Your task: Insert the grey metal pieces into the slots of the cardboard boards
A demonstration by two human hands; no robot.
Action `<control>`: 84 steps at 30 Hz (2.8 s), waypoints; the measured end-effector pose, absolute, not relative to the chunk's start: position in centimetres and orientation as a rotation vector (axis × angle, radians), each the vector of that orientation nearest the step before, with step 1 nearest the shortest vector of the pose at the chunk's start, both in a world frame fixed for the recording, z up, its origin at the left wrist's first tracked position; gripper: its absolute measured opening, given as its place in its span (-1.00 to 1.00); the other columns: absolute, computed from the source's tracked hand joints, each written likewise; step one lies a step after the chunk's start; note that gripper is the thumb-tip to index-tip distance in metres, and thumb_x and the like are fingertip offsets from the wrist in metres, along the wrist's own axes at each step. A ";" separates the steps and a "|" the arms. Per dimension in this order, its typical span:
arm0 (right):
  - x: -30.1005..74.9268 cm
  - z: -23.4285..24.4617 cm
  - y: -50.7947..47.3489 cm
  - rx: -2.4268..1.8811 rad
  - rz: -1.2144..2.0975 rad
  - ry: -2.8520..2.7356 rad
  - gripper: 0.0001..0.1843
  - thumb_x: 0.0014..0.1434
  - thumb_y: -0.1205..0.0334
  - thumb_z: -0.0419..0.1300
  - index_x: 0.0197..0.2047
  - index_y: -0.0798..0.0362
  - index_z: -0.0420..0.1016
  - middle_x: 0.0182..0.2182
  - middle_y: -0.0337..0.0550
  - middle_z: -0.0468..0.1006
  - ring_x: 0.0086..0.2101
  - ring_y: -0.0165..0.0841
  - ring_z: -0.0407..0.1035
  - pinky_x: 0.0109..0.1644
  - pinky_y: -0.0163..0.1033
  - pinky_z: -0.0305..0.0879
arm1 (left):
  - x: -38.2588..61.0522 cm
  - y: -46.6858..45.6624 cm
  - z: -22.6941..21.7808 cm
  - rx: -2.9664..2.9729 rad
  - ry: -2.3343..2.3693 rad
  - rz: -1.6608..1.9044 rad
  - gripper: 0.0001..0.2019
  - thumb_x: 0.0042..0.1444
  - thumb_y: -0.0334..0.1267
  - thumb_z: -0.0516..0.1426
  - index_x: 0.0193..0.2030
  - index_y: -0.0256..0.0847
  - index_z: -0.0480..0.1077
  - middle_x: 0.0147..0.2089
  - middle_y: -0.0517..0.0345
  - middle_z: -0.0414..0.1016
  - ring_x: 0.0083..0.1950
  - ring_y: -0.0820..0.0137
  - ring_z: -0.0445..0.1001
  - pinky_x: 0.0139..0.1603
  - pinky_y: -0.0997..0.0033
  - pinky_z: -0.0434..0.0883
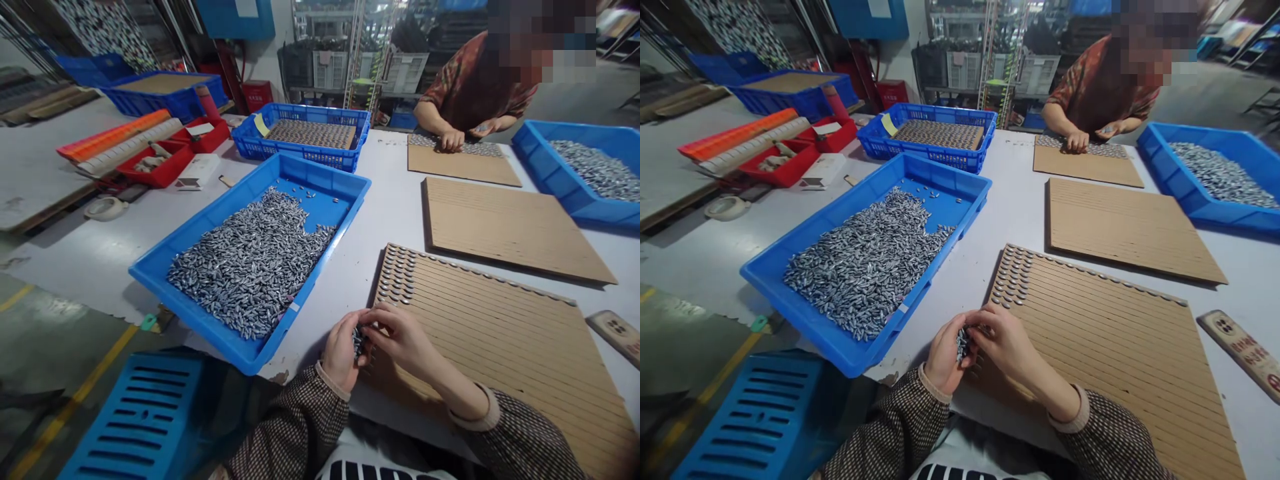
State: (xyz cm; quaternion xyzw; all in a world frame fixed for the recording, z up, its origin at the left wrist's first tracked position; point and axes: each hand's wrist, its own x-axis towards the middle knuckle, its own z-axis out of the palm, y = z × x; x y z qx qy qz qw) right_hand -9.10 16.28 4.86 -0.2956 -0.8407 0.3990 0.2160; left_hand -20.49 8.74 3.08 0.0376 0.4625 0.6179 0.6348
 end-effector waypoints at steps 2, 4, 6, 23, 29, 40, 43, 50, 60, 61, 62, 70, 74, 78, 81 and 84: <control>-8.6 4.7 16.1 -0.808 1.176 -2.224 -0.81 0.25 0.21 0.13 -0.17 -0.03 0.57 -0.32 -0.14 0.52 -0.30 -0.35 0.40 -0.23 -0.24 0.33 | -20.6 8.6 3.1 0.124 1.043 1.433 -0.66 0.03 -0.03 0.19 -0.21 -0.30 0.44 -0.43 0.17 0.35 -0.53 0.56 0.27 -0.71 0.61 -0.03; -8.1 4.6 16.0 -0.861 1.267 -2.128 -0.81 0.25 0.17 0.15 -0.17 -0.03 0.58 -0.35 -0.15 0.53 -0.32 -0.35 0.41 -0.26 -0.24 0.34 | -20.7 8.5 3.0 0.143 1.028 1.420 -0.69 0.02 -0.04 0.22 -0.28 -0.27 0.38 -0.44 0.21 0.32 -0.53 0.57 0.26 -0.70 0.64 -0.02; -7.7 4.4 15.9 -0.931 1.369 -2.041 -0.81 0.23 0.14 0.17 -0.19 -0.01 0.57 -0.38 -0.16 0.54 -0.35 -0.35 0.41 -0.29 -0.25 0.35 | -20.7 8.4 3.0 0.143 1.019 1.381 -0.71 0.01 -0.07 0.24 -0.29 -0.25 0.34 -0.43 0.23 0.33 -0.53 0.60 0.25 -0.69 0.66 -0.01; -3.8 3.2 15.7 -0.849 0.753 -2.196 -0.84 0.27 0.31 0.09 -0.19 -0.01 0.50 -0.31 -0.11 0.56 -0.35 -0.37 0.45 -0.33 -0.30 0.38 | -21.6 9.3 3.6 0.133 0.988 1.269 -0.70 0.02 -0.09 0.24 -0.25 -0.29 0.36 -0.43 0.25 0.28 -0.60 0.68 0.12 -0.71 0.66 -0.14; -1.0 0.2 18.9 -1.118 0.692 -2.202 -0.77 0.27 0.12 0.09 -0.23 0.02 0.52 -0.33 -0.08 0.58 -0.35 -0.29 0.45 -0.29 -0.20 0.39 | -23.2 9.5 3.1 -0.070 0.992 1.462 -0.74 0.06 -0.25 0.14 -0.14 -0.37 0.40 -0.40 0.17 0.30 -0.52 0.60 0.24 -0.70 0.65 0.01; -2.2 -0.9 19.9 -1.094 0.425 -2.372 -0.77 0.30 0.23 0.02 -0.22 0.00 0.50 -0.30 -0.12 0.54 -0.33 -0.34 0.44 -0.24 -0.26 0.35 | -22.4 9.0 2.2 0.003 1.027 1.419 -0.69 -0.05 -0.24 0.31 -0.21 -0.27 0.34 -0.40 0.23 0.29 -0.49 0.62 0.22 -0.65 0.67 0.03; -2.3 -0.6 19.7 -1.126 0.311 -2.426 -0.76 0.30 0.25 0.00 -0.22 0.02 0.50 -0.29 -0.10 0.53 -0.34 -0.36 0.42 -0.26 -0.29 0.31 | -22.4 9.0 2.1 0.005 1.027 1.419 -0.67 -0.06 -0.21 0.32 -0.19 -0.28 0.37 -0.41 0.24 0.28 -0.50 0.63 0.22 -0.66 0.67 0.01; -2.5 0.0 19.8 -1.133 0.277 -2.460 -0.76 0.30 0.24 0.02 -0.25 0.04 0.51 -0.33 -0.11 0.52 -0.36 -0.36 0.40 -0.31 -0.30 0.27 | -22.3 8.8 2.7 0.003 1.036 1.391 -0.66 -0.11 -0.30 0.31 -0.17 -0.34 0.41 -0.40 0.17 0.35 -0.49 0.61 0.25 -0.67 0.67 0.01; -6.7 4.2 15.4 -0.934 1.202 -2.062 -0.80 0.27 0.13 0.13 -0.15 -0.01 0.52 -0.28 -0.11 0.55 -0.30 -0.34 0.44 -0.34 -0.29 0.36 | -21.2 8.5 3.1 0.070 1.027 1.357 -0.64 -0.14 -0.20 0.36 -0.28 -0.25 0.33 -0.44 0.20 0.37 -0.52 0.61 0.24 -0.66 0.67 0.01; -7.0 4.2 15.0 -0.920 1.236 -2.015 -0.81 0.26 0.15 0.14 -0.13 -0.01 0.52 -0.27 -0.12 0.55 -0.28 -0.33 0.45 -0.32 -0.29 0.37 | -21.1 8.5 3.1 0.071 1.028 1.353 -0.65 -0.13 -0.19 0.36 -0.28 -0.24 0.33 -0.46 0.22 0.35 -0.52 0.61 0.24 -0.66 0.67 0.01; -7.2 4.1 14.7 -0.909 1.248 -1.979 -0.81 0.26 0.17 0.14 -0.12 -0.02 0.53 -0.26 -0.12 0.55 -0.26 -0.33 0.45 -0.30 -0.29 0.38 | -20.9 8.5 3.1 0.073 1.030 1.350 -0.66 -0.12 -0.17 0.35 -0.28 -0.24 0.33 -0.48 0.25 0.33 -0.52 0.61 0.25 -0.66 0.67 0.01; -6.8 3.6 13.6 -0.899 1.082 -2.032 -0.78 0.29 0.25 0.07 -0.08 -0.02 0.51 -0.30 -0.12 0.56 -0.31 -0.37 0.45 -0.30 -0.30 0.39 | -20.6 8.3 3.5 0.183 1.133 1.291 -0.68 -0.09 -0.15 0.32 -0.26 -0.29 0.40 -0.49 0.27 0.28 -0.57 0.65 0.15 -0.68 0.66 -0.07; -5.8 3.1 14.3 -0.967 0.951 -2.079 -0.81 0.28 0.25 0.08 -0.11 -0.02 0.50 -0.31 -0.15 0.56 -0.34 -0.37 0.45 -0.32 -0.30 0.39 | -21.0 8.4 3.7 0.132 1.076 1.257 -0.67 0.01 -0.14 0.21 -0.14 -0.32 0.42 -0.43 0.20 0.33 -0.57 0.63 0.20 -0.70 0.65 -0.08; -4.0 1.0 16.4 -1.007 0.540 -2.201 -0.81 0.28 0.29 0.07 -0.14 -0.01 0.50 -0.29 -0.11 0.57 -0.32 -0.34 0.44 -0.24 -0.23 0.40 | -22.0 8.6 3.6 -0.034 0.999 1.363 -0.72 0.01 -0.21 0.14 -0.15 -0.31 0.38 -0.41 0.17 0.35 -0.56 0.60 0.24 -0.71 0.64 -0.03; -3.5 -0.3 17.6 -0.978 0.315 -2.360 -0.77 0.29 0.33 0.03 -0.13 0.01 0.51 -0.27 -0.09 0.57 -0.27 -0.30 0.44 -0.19 -0.20 0.39 | -22.3 8.6 3.4 -0.029 1.052 1.398 -0.75 -0.02 -0.26 0.17 -0.18 -0.25 0.32 -0.40 0.18 0.38 -0.54 0.59 0.27 -0.69 0.66 -0.01; -3.8 -0.8 17.9 -0.952 0.176 -2.477 -0.73 0.30 0.36 0.01 -0.08 0.01 0.52 -0.24 -0.08 0.57 -0.23 -0.30 0.43 -0.17 -0.21 0.38 | -22.1 8.4 3.1 -0.004 1.064 1.369 -0.73 -0.02 -0.23 0.22 -0.20 -0.23 0.29 -0.39 0.16 0.41 -0.53 0.58 0.29 -0.68 0.67 0.01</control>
